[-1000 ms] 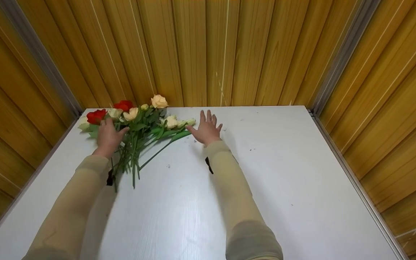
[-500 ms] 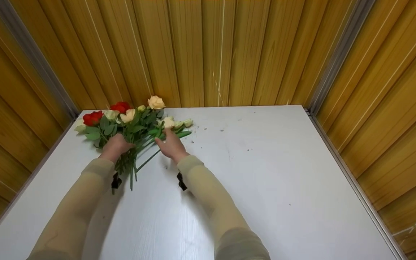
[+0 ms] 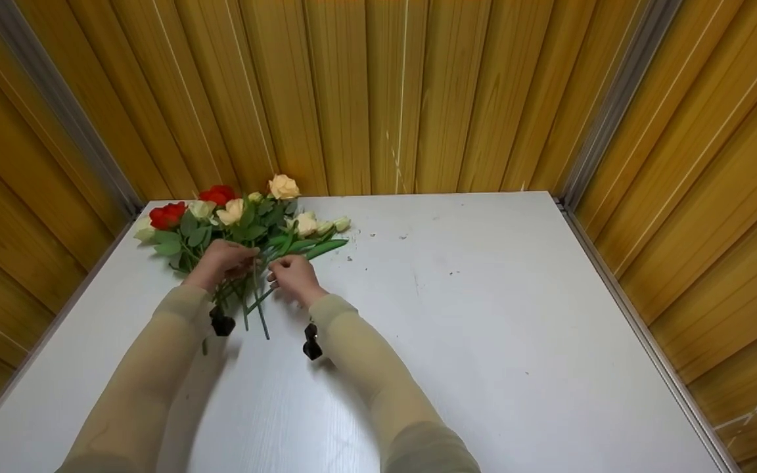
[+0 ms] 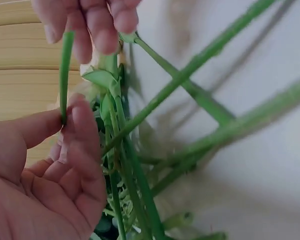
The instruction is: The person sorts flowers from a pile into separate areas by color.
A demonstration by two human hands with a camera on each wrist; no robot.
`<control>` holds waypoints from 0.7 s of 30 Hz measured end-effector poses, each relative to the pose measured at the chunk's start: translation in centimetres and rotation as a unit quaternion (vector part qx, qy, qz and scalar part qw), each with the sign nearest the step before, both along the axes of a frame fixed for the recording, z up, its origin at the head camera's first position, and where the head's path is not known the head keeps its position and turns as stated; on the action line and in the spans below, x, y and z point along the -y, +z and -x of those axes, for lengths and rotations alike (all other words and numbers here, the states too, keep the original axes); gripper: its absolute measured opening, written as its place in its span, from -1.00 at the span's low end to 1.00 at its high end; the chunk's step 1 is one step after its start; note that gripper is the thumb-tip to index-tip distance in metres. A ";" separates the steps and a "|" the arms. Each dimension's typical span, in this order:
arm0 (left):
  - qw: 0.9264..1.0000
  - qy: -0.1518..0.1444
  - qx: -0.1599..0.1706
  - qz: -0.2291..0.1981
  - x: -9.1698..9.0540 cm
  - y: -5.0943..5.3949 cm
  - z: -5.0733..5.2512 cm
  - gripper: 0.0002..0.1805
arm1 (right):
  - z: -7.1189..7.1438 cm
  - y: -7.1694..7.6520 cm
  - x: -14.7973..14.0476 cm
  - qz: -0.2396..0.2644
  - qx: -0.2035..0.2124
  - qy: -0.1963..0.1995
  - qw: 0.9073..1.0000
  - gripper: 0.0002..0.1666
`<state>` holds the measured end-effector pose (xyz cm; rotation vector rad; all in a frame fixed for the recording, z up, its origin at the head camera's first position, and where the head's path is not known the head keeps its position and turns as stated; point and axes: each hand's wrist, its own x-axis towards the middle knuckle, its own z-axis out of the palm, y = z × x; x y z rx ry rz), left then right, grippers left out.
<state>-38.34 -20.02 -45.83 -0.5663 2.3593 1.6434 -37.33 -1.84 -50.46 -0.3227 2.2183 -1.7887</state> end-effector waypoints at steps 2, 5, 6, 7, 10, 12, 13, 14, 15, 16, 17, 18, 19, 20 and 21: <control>0.998 0.019 -0.006 -0.065 -0.3 -0.1 -0.1 -0.72 | 0.0 0.1 0.1 0.013 0.021 -0.002 1.000 -0.61; 0.992 0.042 -0.024 -0.120 -0.7 -0.1 -0.2 -0.65 | -0.1 0.4 0.2 0.029 0.057 0.005 0.998 -0.60; 0.990 0.048 -0.030 -0.132 -0.9 -0.1 -0.2 -0.62 | -0.1 0.5 0.2 0.035 0.070 0.008 0.997 -0.60; 0.987 0.051 -0.037 -0.145 -1.1 -0.2 -0.2 -0.59 | -0.1 0.6 0.1 0.040 0.082 0.012 0.996 -0.60; 0.979 0.060 -0.054 -0.188 -1.9 -0.3 -0.1 -0.47 | 0.0 0.7 -0.2 0.055 0.107 0.016 0.993 -0.60; 0.971 0.063 -0.065 -0.219 -2.6 -0.3 0.0 -0.41 | 0.1 0.7 -0.4 0.060 0.111 0.016 0.992 -0.59; 0.968 0.064 -0.071 -0.231 -2.9 -0.3 0.0 -0.39 | 0.2 0.8 -0.6 0.059 0.110 0.014 0.992 -0.59; 0.966 0.064 -0.077 -0.240 -3.3 -0.4 0.0 -0.39 | 0.2 0.8 -0.8 0.061 0.110 0.011 0.992 -0.59; 0.964 0.063 -0.082 -0.244 -3.7 -0.4 0.0 -0.40 | 0.2 0.8 -1.0 0.062 0.109 0.006 0.992 -0.59; 0.962 0.061 -0.088 -0.250 -4.2 -0.5 0.0 -0.41 | 0.2 0.8 -1.2 0.064 0.108 0.002 0.992 -0.60; 0.960 0.060 -0.095 -0.256 -4.6 -0.6 0.0 -0.43 | 0.2 0.8 -1.5 0.066 0.108 -0.004 0.992 -0.61; 0.959 0.057 -0.100 -0.259 -5.1 -0.7 0.0 -0.45 | 0.2 0.7 -1.7 0.071 0.111 -0.011 0.991 -0.64; 0.957 0.053 -0.104 -0.264 -5.6 -0.8 -0.1 -0.46 | 0.3 0.6 -2.0 0.080 0.117 -0.019 0.990 -0.67; 0.955 0.049 -0.107 -0.272 -6.1 -0.9 -0.2 -0.47 | 0.3 0.5 -2.3 0.093 0.123 -0.027 0.988 -0.71; 0.953 0.044 -0.112 -0.278 -6.5 -1.0 -0.2 -0.47 | 0.3 0.3 -2.7 0.101 0.126 -0.033 0.986 -0.73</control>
